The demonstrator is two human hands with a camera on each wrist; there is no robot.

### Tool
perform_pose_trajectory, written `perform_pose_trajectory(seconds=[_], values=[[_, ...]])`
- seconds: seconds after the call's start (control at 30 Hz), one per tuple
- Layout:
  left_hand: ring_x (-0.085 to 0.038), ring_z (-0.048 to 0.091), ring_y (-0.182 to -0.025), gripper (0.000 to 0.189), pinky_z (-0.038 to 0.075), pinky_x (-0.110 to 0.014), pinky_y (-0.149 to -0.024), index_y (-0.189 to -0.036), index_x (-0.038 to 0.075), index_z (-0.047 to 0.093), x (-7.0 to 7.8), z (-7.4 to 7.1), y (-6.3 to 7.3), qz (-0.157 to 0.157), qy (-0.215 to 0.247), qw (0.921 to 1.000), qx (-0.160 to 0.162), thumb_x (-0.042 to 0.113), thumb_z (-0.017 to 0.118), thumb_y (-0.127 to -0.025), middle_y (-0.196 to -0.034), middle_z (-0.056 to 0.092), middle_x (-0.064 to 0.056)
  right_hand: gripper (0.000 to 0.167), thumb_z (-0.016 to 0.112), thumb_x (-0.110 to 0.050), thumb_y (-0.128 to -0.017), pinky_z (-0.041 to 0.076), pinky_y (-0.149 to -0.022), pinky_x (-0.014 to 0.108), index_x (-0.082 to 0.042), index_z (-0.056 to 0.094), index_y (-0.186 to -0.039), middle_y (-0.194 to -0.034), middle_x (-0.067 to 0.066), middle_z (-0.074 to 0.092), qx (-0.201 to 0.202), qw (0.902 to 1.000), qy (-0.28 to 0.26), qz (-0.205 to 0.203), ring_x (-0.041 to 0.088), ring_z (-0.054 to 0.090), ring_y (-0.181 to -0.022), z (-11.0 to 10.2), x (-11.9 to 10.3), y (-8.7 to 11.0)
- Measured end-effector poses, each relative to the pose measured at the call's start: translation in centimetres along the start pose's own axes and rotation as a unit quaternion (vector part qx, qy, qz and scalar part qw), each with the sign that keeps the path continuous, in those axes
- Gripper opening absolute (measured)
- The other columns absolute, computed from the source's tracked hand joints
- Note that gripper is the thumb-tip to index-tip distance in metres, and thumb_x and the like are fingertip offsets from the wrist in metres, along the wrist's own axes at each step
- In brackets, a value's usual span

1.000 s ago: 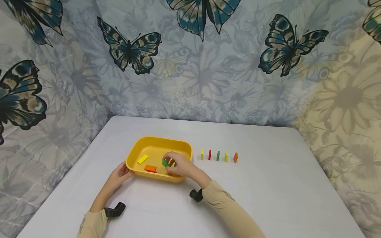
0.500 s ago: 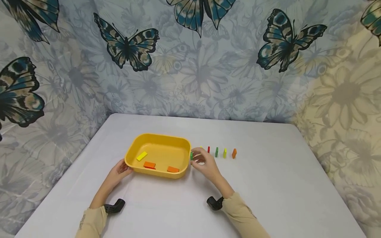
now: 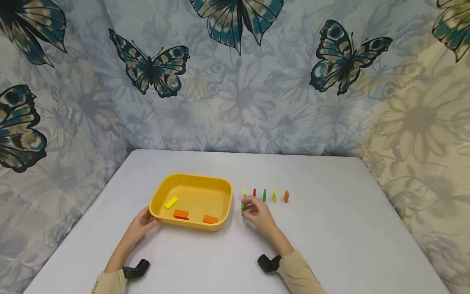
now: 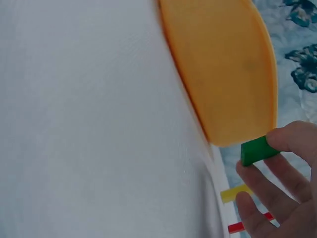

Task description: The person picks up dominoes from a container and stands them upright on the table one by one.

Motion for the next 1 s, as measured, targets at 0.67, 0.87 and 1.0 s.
perform_pose_trajectory(seconds=[0.67, 0.87, 1.0], values=[[-0.028, 0.046, -0.109, 0.06, 0.038, -0.02, -0.087, -0.13, -0.005, 0.039, 0.5, 0.1, 0.2, -0.001, -0.039, 0.9991, 0.017, 0.01, 0.068, -0.08, -0.125, 0.047, -0.021, 0.029, 0.064, 0.018, -0.07, 0.049, -0.064, 0.045, 0.012, 0.055, -0.096, -0.087, 0.02, 0.059, 0.037, 0.9987, 0.018, 0.029, 0.037, 0.057, -0.079, 0.3, 2.1, 0.5], [-0.027, 0.047, -0.108, 0.059, 0.039, -0.024, -0.087, -0.13, -0.006, 0.037, 1.0, 0.3, -0.2, 0.02, -0.049, 0.9986, 0.01, 0.007, 0.066, -0.08, -0.124, 0.047, -0.022, 0.027, 0.065, 0.017, -0.07, 0.048, -0.069, 0.045, 0.011, 0.056, -0.094, -0.089, 0.019, 0.059, 0.049, 0.9967, 0.005, 0.065, 0.037, 0.056, -0.082, 0.1, 2.3, 0.3], [-0.031, 0.046, -0.108, 0.057, 0.041, -0.031, -0.087, -0.129, -0.01, 0.037, 2.6, 0.5, 0.0, 0.019, -0.054, 0.9983, 0.011, 0.003, 0.065, -0.08, -0.123, 0.047, -0.026, 0.026, 0.065, 0.016, -0.071, 0.047, -0.071, 0.046, 0.011, 0.056, -0.094, -0.09, 0.019, 0.059, 0.045, 0.995, 0.001, 0.089, 0.037, 0.056, -0.084, 0.1, 2.4, 0.2]])
Point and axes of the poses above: each hand's wrist, its own y-axis away from the middle knuckle, its own z-axis out of the palm, x = y × z, the point moved 3 cm from there along -y, towards the middle knuckle
